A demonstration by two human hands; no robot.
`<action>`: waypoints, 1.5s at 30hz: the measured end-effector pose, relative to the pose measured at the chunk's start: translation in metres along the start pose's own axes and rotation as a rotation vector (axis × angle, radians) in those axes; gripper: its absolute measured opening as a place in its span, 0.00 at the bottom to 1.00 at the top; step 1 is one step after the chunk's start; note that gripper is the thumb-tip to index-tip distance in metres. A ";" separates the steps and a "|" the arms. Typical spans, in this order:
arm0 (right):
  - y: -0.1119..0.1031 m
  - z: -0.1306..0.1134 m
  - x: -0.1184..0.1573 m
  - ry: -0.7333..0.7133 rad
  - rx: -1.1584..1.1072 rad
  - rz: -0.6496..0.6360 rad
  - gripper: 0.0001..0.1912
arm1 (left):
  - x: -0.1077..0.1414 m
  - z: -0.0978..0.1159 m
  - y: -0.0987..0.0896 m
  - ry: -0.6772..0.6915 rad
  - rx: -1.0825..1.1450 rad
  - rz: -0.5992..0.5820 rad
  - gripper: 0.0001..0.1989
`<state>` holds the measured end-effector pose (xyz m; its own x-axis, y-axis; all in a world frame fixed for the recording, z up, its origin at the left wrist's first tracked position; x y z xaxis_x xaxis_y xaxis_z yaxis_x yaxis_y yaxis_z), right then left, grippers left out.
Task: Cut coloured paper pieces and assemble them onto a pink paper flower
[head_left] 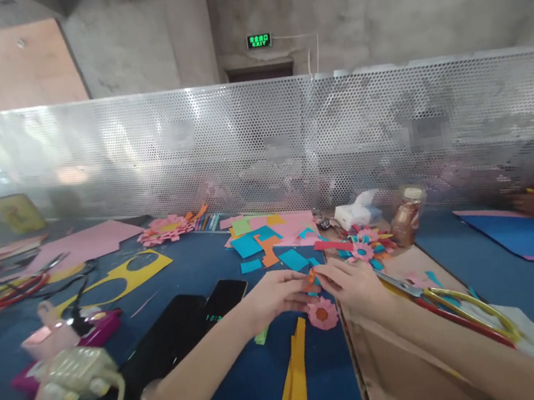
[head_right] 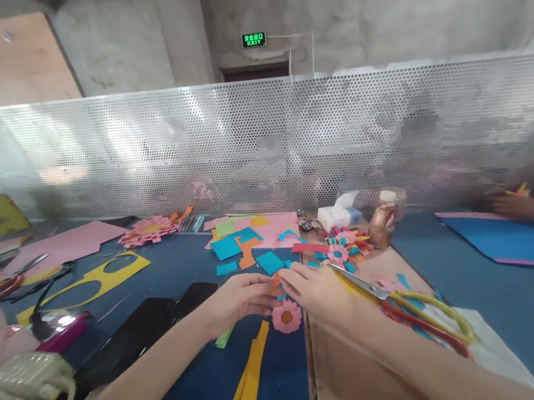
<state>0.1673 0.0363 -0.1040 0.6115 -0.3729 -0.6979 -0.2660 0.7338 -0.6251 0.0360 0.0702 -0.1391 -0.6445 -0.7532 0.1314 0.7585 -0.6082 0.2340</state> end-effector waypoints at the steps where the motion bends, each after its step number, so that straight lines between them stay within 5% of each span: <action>1: -0.001 0.000 0.002 -0.015 0.052 0.015 0.07 | 0.000 -0.001 0.001 0.011 0.008 0.013 0.16; 19: -0.021 -0.018 0.006 -0.269 0.149 -0.022 0.16 | 0.000 -0.001 0.012 0.069 -0.023 0.051 0.15; 37: -0.020 -0.025 0.007 -0.324 0.164 -0.015 0.15 | 0.002 -0.006 0.009 0.053 -0.051 0.073 0.14; 41: -0.014 -0.016 0.007 -0.216 0.194 -0.031 0.12 | 0.002 -0.006 0.008 0.059 -0.047 0.100 0.14; 45: -0.010 0.019 0.005 0.127 0.174 -0.067 0.11 | 0.002 -0.001 0.003 0.082 -0.029 0.154 0.16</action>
<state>0.1871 0.0375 -0.0949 0.5219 -0.4844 -0.7022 -0.0886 0.7879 -0.6094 0.0376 0.0666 -0.1389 -0.5116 -0.8551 0.0838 0.8507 -0.4904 0.1891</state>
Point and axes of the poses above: each hand's wrist, its own x-axis away from the middle knuckle, its own y-axis out of the palm, z = x × y, the point moved 5 cm from there along -x, towards the middle knuckle, and after that the axes turned 2 degrees about -y, right-handed, at the moved point
